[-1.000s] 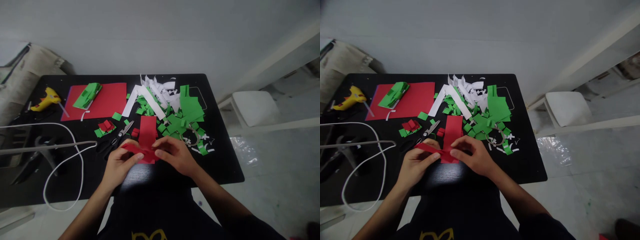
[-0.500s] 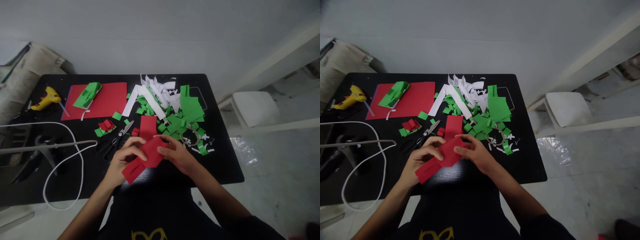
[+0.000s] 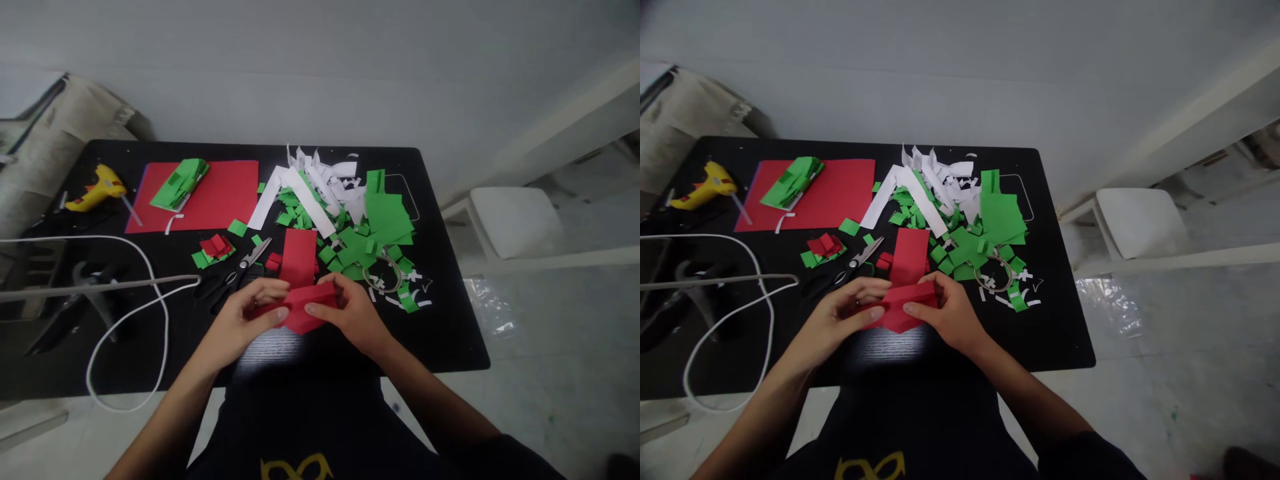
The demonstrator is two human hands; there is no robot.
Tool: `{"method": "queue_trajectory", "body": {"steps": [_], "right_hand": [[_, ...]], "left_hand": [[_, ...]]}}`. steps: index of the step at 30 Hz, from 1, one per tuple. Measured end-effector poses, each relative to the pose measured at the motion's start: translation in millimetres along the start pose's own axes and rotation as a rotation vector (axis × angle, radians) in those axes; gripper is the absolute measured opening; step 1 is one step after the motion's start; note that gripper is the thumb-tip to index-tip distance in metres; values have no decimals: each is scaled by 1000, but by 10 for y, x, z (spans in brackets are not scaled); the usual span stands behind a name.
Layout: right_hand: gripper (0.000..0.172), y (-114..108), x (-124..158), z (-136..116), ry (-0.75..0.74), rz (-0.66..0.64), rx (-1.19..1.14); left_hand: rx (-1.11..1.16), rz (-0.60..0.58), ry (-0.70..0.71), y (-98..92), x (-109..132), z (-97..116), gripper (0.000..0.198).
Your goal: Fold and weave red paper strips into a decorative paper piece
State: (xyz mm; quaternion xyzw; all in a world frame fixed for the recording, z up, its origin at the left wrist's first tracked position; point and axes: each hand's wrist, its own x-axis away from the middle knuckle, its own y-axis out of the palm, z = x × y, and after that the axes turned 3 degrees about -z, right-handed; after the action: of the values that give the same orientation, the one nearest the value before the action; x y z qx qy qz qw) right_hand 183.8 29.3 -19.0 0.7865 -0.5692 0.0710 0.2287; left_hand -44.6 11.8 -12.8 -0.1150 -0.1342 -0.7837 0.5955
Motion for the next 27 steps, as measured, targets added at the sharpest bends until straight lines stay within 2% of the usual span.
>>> {"method": "queue_trajectory", "body": {"steps": [6, 9, 12, 18, 22, 27], "right_hand": [[35, -37, -26, 11, -74, -55, 135], [24, -51, -45, 1, -166, -59, 251], [14, -32, -44, -6, -202, -35, 285], [11, 3, -10, -31, -217, -36, 281], [19, -54, 0, -84, -181, -99, 252], [24, -175, 17, -159, -115, -180, 230]], "left_hand": [[-58, 1, 9, 94, -24, -25, 13], [-85, 6, 52, 106, -14, -28, 11], [-123, 72, 99, 138, -4, -7, 12], [-123, 139, 146, 173, 17, 19, 10], [-101, 96, 137, 110, 39, 10, 14], [-86, -19, 188, 32, 61, 31, 21]]}}
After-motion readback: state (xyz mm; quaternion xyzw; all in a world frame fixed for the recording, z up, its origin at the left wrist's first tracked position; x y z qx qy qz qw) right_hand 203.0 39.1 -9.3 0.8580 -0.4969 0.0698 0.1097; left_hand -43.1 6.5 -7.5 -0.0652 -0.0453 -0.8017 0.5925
